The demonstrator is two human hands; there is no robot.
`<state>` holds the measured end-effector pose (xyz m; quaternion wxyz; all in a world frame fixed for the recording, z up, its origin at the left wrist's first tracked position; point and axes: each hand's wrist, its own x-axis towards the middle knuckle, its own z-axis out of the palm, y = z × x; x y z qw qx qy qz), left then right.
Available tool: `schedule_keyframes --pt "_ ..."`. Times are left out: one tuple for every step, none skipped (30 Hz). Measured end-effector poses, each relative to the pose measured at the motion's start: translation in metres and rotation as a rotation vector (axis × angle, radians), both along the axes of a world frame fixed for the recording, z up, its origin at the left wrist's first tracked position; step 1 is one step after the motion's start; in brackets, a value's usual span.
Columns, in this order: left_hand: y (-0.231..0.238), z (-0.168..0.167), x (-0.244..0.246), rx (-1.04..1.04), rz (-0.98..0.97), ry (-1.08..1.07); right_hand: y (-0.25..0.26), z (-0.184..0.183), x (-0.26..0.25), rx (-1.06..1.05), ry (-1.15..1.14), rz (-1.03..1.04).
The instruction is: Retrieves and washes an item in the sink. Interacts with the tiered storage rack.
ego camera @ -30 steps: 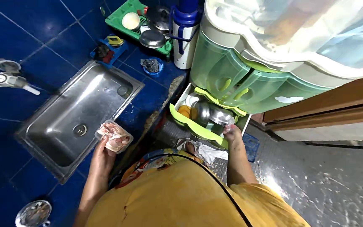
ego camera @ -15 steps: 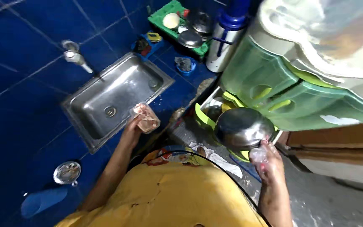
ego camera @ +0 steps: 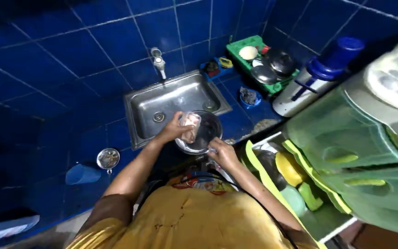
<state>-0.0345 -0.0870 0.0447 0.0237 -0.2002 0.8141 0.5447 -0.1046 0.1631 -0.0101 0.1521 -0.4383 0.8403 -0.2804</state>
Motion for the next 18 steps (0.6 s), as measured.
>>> schedule_keyframes --pt "-0.004 -0.007 -0.007 -0.034 -0.02 -0.059 -0.012 -0.001 -0.005 0.009 -0.002 0.027" --pt "-0.01 -0.017 -0.012 -0.061 -0.027 -0.095 -0.023 -0.003 -0.01 0.009 -0.006 0.049" --pt "-0.017 -0.027 -0.017 -0.077 -0.028 -0.111 -0.034 -0.004 -0.016 0.009 -0.017 0.063" --pt "-0.023 -0.036 -0.021 -0.076 -0.02 -0.116 -0.044 -0.005 -0.022 0.014 -0.034 0.073" --pt "-0.029 -0.043 -0.025 -0.061 0.0 -0.121 -0.054 -0.006 -0.028 0.027 -0.058 0.085" --pt "-0.035 -0.048 -0.029 -0.053 0.025 -0.129 -0.063 -0.007 -0.035 0.035 -0.077 0.102" --pt "-0.04 -0.05 -0.033 -0.068 0.044 -0.146 -0.071 -0.009 -0.04 0.041 -0.093 0.123" --pt "-0.046 -0.051 -0.036 -0.106 0.055 -0.177 -0.078 -0.012 -0.046 0.041 -0.099 0.145" --pt "-0.052 -0.051 -0.04 -0.163 0.066 -0.208 -0.084 -0.015 -0.051 0.03 -0.098 0.164" --pt "-0.056 -0.047 -0.043 -0.217 0.082 -0.218 -0.089 -0.018 -0.056 0.015 -0.095 0.178" --pt "-0.058 -0.038 -0.046 -0.271 0.105 -0.206 -0.095 -0.018 -0.061 0.003 -0.089 0.19" --pt "-0.061 -0.024 -0.049 -0.353 0.128 -0.171 -0.101 -0.018 -0.068 -0.007 -0.073 0.205" --pt "-0.067 -0.012 -0.055 -0.455 0.157 -0.112 -0.107 -0.019 -0.075 -0.016 -0.049 0.227" --pt "-0.077 -0.001 -0.064 -0.577 0.185 -0.033 -0.113 -0.019 -0.082 -0.037 -0.015 0.253" --pt "-0.089 0.01 -0.076 -0.699 0.203 0.044 -0.121 -0.02 -0.088 -0.045 0.01 0.281" --pt "-0.101 0.024 -0.088 -0.808 0.208 0.09 -0.129 -0.022 -0.094 -0.063 0.036 0.306" --pt "-0.113 0.037 -0.1 -0.915 0.194 0.105 -0.136 -0.023 -0.099 -0.074 0.049 0.331" --pt "-0.126 0.048 -0.112 -1.015 0.157 0.091 -0.144 -0.022 -0.104 -0.071 0.043 0.351"
